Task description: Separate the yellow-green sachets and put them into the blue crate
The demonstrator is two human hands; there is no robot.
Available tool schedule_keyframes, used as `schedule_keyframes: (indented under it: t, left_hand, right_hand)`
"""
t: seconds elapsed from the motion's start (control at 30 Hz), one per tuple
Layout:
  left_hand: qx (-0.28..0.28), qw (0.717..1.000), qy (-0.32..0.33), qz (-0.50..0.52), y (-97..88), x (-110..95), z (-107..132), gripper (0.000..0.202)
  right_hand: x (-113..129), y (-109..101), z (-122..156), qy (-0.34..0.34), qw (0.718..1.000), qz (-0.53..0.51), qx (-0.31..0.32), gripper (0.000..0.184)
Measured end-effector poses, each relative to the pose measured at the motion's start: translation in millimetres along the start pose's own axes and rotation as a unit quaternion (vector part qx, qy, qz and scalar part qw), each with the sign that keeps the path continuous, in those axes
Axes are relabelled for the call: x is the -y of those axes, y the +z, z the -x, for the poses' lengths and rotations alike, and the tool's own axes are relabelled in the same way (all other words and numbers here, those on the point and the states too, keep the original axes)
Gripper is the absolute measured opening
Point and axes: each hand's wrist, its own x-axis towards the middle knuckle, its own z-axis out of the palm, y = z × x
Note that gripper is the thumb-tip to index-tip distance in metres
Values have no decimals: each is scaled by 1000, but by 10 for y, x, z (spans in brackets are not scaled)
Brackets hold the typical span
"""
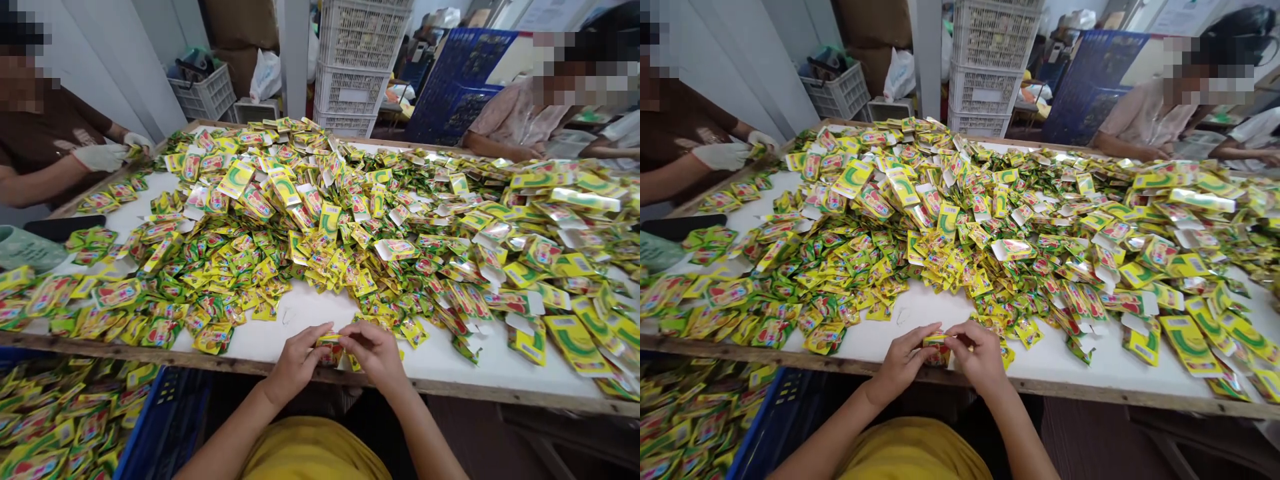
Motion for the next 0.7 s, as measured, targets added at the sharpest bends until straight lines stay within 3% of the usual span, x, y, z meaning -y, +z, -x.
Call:
schedule_keyframes:
  t: [0.1, 0.17, 0.4, 0.7]
  left_hand:
    - [-1, 998, -63, 24, -1, 17, 10, 39]
    - [7, 997, -68, 26, -4, 16, 20, 37]
    - [-15, 999, 38, 16, -12, -71, -26, 34]
    - [-2, 996, 78, 30, 65, -86, -21, 25]
  right_hand:
    - [66, -70, -114, 28, 998, 51, 34, 4]
    - [113, -88, -149, 22, 995, 83, 52, 6]
    - [105, -88, -79, -119, 985, 112, 57, 6]
    - [-47, 45, 224, -161, 978, 129, -31, 13]
